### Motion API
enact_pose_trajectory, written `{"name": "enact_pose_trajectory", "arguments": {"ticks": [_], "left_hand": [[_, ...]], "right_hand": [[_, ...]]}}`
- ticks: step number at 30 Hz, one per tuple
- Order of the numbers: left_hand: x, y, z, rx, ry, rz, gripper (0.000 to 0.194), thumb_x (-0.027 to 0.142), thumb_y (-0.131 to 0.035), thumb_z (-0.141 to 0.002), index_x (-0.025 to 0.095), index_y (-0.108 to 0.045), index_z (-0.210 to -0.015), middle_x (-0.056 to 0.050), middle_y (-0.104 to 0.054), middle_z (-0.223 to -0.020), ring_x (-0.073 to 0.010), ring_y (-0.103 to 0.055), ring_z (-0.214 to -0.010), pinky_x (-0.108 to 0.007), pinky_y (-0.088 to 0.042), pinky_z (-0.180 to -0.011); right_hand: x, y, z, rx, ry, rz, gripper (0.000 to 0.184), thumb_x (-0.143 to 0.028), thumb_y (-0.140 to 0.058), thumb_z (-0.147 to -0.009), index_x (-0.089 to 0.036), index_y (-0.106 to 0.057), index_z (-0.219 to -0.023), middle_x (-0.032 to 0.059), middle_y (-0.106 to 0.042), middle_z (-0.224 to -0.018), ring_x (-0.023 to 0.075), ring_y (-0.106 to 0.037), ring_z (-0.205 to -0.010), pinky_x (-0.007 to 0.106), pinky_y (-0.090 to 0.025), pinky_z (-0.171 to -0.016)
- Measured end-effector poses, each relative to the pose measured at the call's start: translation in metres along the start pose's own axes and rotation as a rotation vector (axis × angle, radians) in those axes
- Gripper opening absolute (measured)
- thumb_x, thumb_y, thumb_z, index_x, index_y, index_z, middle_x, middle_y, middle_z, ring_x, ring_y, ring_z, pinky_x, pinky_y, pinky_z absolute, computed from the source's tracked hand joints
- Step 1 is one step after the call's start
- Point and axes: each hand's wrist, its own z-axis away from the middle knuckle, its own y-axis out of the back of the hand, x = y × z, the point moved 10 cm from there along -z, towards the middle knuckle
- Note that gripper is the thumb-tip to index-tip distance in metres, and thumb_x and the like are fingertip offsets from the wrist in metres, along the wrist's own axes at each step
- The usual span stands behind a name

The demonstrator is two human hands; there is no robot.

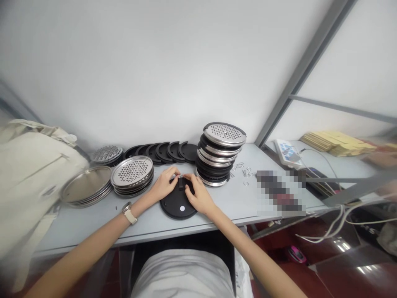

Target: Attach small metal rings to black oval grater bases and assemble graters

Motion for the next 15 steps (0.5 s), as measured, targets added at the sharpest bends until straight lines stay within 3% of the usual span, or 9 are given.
{"name": "enact_pose_trajectory", "arguments": {"ticks": [15], "left_hand": [[-0.0005,0.0027,0.0012,0.029,0.008,-0.051,0.012,0.009,-0.048,-0.086,0.019,-0.054,-0.089,-0.002,-0.051,-0.091,-0.0172,-0.054,-0.088,-0.033,-0.044,-0.086]], "right_hand": [[-0.0008,-0.0004,-0.0002,-0.008,0.003,-0.016,0.033,-0.017,-0.042,-0.092,-0.023,-0.044,-0.124,0.0095,-0.058,-0.124,0.0219,-0.053,-0.120,0.044,-0.041,-0.105]]}}
